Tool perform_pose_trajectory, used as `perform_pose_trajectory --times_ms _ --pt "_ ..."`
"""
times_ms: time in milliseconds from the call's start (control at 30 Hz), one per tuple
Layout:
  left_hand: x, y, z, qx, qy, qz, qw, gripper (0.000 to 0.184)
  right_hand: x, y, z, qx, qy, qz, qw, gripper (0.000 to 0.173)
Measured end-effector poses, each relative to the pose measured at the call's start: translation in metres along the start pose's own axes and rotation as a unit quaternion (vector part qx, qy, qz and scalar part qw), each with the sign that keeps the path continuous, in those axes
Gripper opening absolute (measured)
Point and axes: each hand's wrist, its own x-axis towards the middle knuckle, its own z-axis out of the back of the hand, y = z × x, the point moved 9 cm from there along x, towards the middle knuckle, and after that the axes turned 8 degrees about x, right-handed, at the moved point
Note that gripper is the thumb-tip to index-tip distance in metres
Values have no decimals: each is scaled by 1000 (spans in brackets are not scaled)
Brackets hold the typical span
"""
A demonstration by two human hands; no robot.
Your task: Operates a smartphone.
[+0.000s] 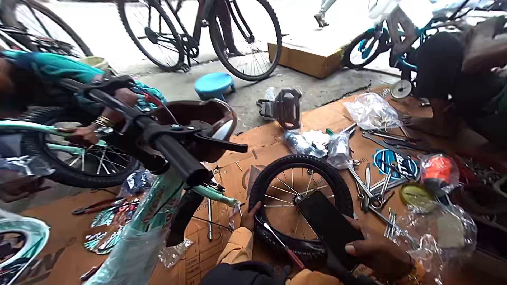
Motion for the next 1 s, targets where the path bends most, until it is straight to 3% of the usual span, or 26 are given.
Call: perform_pose_trajectory --times_ms 67,167,200,333,500,767,900,1000 --pt "-7 0 -1 -9 -16 4 1000 54 -11 3 -1 32 19 44 998 52" --pt "-17 2 -1 1 -61 -6 998 59 -2 10 -14 110 38 33 993 80" --pt "-18 4 0 14 -75 -6 997 63 4 9 -16 129 38 26 991 80" --pt "-36 -4 -4 -7 -91 -10 996 60 22 -1 -13 160 40 21 986 64" --pt "-44 0 1 3 -102 -13 995 66 37 17 -16 159 23 67 985 56" --pt "-38 -5 1 23 -96 -8 995 64 67 82 -72 125 79 133 980 61" --pt "-30 4 1 31 -112 -22 993 68 76 80 -99 126 114 97 981 70" --pt "-27 8 3 62 -113 -46 991 65 79 67 -100 117 103 66 986 65"
